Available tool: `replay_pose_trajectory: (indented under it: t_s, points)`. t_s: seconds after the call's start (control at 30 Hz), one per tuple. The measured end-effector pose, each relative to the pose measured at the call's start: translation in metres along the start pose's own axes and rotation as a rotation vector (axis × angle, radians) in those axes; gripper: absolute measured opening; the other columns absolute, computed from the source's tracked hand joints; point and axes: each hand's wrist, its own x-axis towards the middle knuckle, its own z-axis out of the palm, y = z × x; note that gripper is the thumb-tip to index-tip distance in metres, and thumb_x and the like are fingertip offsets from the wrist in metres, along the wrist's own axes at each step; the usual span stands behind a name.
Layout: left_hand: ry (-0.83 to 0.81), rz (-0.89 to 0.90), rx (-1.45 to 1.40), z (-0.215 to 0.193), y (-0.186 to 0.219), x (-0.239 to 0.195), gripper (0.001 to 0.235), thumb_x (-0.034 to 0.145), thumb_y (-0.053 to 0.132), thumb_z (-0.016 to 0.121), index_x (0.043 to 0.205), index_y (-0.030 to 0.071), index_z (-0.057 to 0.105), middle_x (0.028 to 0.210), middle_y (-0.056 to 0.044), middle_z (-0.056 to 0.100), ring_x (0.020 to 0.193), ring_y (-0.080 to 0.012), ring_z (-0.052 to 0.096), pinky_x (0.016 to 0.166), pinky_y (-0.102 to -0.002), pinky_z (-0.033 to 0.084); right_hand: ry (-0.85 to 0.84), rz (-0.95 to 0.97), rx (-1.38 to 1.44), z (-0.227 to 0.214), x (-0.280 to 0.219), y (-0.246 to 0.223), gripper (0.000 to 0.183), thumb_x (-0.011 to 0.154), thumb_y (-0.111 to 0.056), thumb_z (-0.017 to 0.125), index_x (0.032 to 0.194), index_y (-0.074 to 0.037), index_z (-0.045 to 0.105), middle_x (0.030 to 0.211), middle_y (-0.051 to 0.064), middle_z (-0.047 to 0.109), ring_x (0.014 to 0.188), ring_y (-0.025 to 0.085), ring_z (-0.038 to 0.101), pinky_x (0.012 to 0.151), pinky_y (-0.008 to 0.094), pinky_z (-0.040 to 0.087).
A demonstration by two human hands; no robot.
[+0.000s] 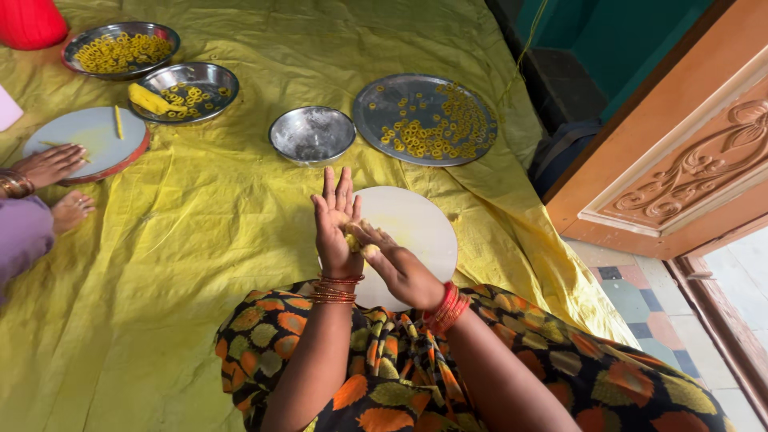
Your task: The person rolls small portions of yellow dough into thin ropes between the palms, then joins the ends to form rings and places them on a metal tray. The process repeats continuously with additional dough taken from a larger mass on a white board.
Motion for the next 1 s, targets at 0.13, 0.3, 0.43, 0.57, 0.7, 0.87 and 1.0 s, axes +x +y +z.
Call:
replay_pose_trajectory:
  t_s: [0.13, 0.3, 0.43, 0.57, 0.7, 0.87, 1.0]
  points:
    - [-0.116, 0.059, 0.109, 0.018, 0.001, -0.011, 0.076, 0.109, 0.058, 0.021, 0.166, 0.009, 0.013, 0.173, -0.019, 0.02, 0.163, -0.0287, 0.012, 0.131, -0.042, 0.004, 0.035, -0.124, -0.054, 0.01, -0.025, -0.013, 0.065, 0.11, -0.037, 0.034, 0.159, 0.005, 0.029, 0.169, 0.026, 0.026, 0.16, 0.035, 0.016, 0.129, 0.043, 0.008]
    - [-0.245, 0.122, 0.233, 0.036, -0.005, -0.035, 0.073, 0.113, 0.05, 0.022, 0.166, 0.0, 0.012, 0.175, -0.019, 0.012, 0.165, -0.0305, 0.008, 0.133, -0.044, 0.004, 0.133, -0.134, 0.048, 0.024, -0.049, -0.024, 0.071, 0.113, -0.046, 0.023, 0.163, 0.004, 0.015, 0.174, 0.023, 0.009, 0.164, 0.035, 0.002, 0.131, 0.043, 0.004]
    - [-0.239, 0.13, 0.283, 0.039, -0.005, -0.042, 0.071, 0.113, 0.046, 0.023, 0.166, 0.001, 0.01, 0.175, -0.02, 0.012, 0.164, -0.0323, 0.01, 0.132, -0.044, 0.007, 0.17, -0.173, 0.109, 0.035, -0.047, -0.02, 0.076, 0.113, -0.049, 0.021, 0.164, 0.004, 0.003, 0.175, 0.022, -0.001, 0.164, 0.034, -0.005, 0.131, 0.042, 0.001]
    - [-0.206, 0.128, 0.387, 0.044, -0.01, -0.054, 0.071, 0.113, 0.047, 0.021, 0.165, 0.001, 0.013, 0.175, -0.018, 0.016, 0.163, -0.0312, 0.014, 0.131, -0.042, 0.012, 0.211, -0.163, 0.083, 0.027, -0.04, -0.015, 0.079, 0.112, -0.055, 0.018, 0.164, 0.002, 0.003, 0.176, 0.021, 0.0, 0.164, 0.034, -0.007, 0.131, 0.043, -0.001]
    - [-0.195, 0.017, 0.504, 0.05, -0.024, -0.074, 0.074, 0.11, 0.053, 0.015, 0.165, 0.004, 0.01, 0.175, -0.011, 0.009, 0.162, -0.0257, 0.008, 0.13, -0.038, 0.011, 0.271, -0.206, 0.098, 0.006, -0.028, -0.014, 0.086, 0.109, -0.062, 0.016, 0.165, 0.001, -0.002, 0.176, 0.021, -0.004, 0.164, 0.034, -0.006, 0.132, 0.044, 0.001]
    - [-0.163, 0.014, 0.435, 0.048, -0.034, -0.067, 0.076, 0.11, 0.056, 0.017, 0.165, 0.004, 0.013, 0.176, -0.012, 0.009, 0.162, -0.0261, 0.007, 0.13, -0.038, 0.008, 0.237, -0.214, 0.091, 0.006, -0.029, -0.02, 0.095, 0.106, -0.069, 0.019, 0.164, 0.005, 0.005, 0.175, 0.024, 0.005, 0.164, 0.037, 0.003, 0.133, 0.046, 0.006]
    - [-0.021, 0.089, 0.158, 0.019, -0.001, -0.022, 0.076, 0.107, 0.059, 0.016, 0.166, 0.012, 0.002, 0.177, -0.01, 0.008, 0.164, -0.0243, 0.005, 0.131, -0.04, 0.001, 0.076, -0.209, 0.124, 0.026, -0.044, -0.02, 0.099, 0.105, -0.072, 0.02, 0.161, 0.01, 0.019, 0.173, 0.027, 0.023, 0.165, 0.038, 0.019, 0.134, 0.046, 0.012]
